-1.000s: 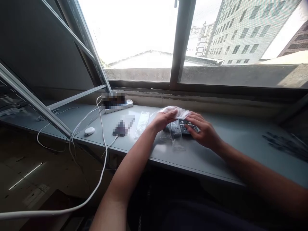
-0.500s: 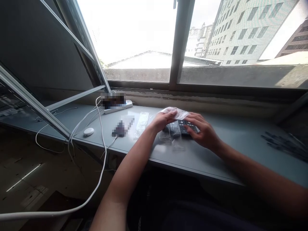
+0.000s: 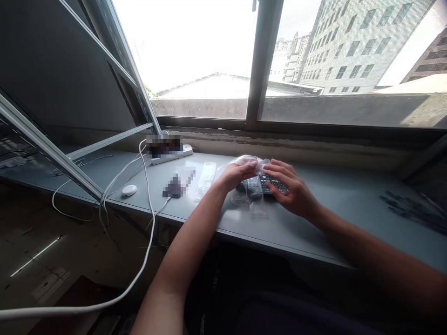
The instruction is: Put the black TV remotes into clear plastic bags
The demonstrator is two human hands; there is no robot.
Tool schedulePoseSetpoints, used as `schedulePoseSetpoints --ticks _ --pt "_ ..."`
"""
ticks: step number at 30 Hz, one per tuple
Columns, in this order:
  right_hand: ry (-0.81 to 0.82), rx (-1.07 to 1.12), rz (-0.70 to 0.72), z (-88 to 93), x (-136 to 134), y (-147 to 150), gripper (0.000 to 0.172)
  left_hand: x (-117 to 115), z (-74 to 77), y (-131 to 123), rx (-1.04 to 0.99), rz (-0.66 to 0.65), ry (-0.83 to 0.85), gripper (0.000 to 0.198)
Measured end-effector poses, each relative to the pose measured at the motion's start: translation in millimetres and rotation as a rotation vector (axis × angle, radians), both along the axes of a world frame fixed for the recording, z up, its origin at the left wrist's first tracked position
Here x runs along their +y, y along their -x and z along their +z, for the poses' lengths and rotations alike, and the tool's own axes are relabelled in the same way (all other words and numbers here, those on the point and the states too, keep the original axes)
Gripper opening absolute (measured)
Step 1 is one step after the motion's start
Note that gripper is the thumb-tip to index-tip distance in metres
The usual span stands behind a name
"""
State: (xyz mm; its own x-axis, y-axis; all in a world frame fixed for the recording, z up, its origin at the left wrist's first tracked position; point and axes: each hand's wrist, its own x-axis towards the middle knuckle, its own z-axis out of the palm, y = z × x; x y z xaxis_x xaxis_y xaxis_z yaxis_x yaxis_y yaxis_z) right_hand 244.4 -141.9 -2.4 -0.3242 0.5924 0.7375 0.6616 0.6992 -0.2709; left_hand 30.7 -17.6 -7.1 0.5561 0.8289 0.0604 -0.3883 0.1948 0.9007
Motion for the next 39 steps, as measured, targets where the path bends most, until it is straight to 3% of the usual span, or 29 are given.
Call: schedulePoseSetpoints --ticks 5,11,17,20,26,28,31,36,39 --pt "0.0 -0.003 -0.058 -6.1 4 -5 0.039 -2 3.2 1 -0.028 -0.001 -0.031 0.039" --pt "0.036 -0.043 -0.043 -7.5 4 -5 0.041 -3 3.4 0 0.007 -0.021 -0.037 0.033" --pt "0.029 -0.046 -0.046 -2.7 1 -4 0.041 -1 13.9 -3 -0.01 0.033 0.146 0.033" --pt "0.036 -0.043 -0.034 -2.2 1 -4 0.045 -4 17.8 -3 -0.04 0.042 0.159 0.028" --pt "0.074 -0.044 -0.027 -3.7 -1 -3 0.057 -15 17.6 -2 -0.014 -0.177 0.059 0.024" --pt "0.081 -0.028 -0.024 -3.8 -2 -2 0.056 -15 17.9 -2 -0.002 -0.193 0.042 0.029" --pt "0.093 -0.013 -0.026 -1.7 -3 -1 0.051 -10 19.3 -1 -0.041 -0.095 0.022 0.039" --pt "0.072 -0.002 0.014 4.8 -7 1 0.044 3 21.1 5 -0.214 0.221 0.041 0.04" --pt "0.051 0.015 0.045 6.7 -9 3 0.048 5 22.5 6 -0.258 0.254 0.054 0.04"
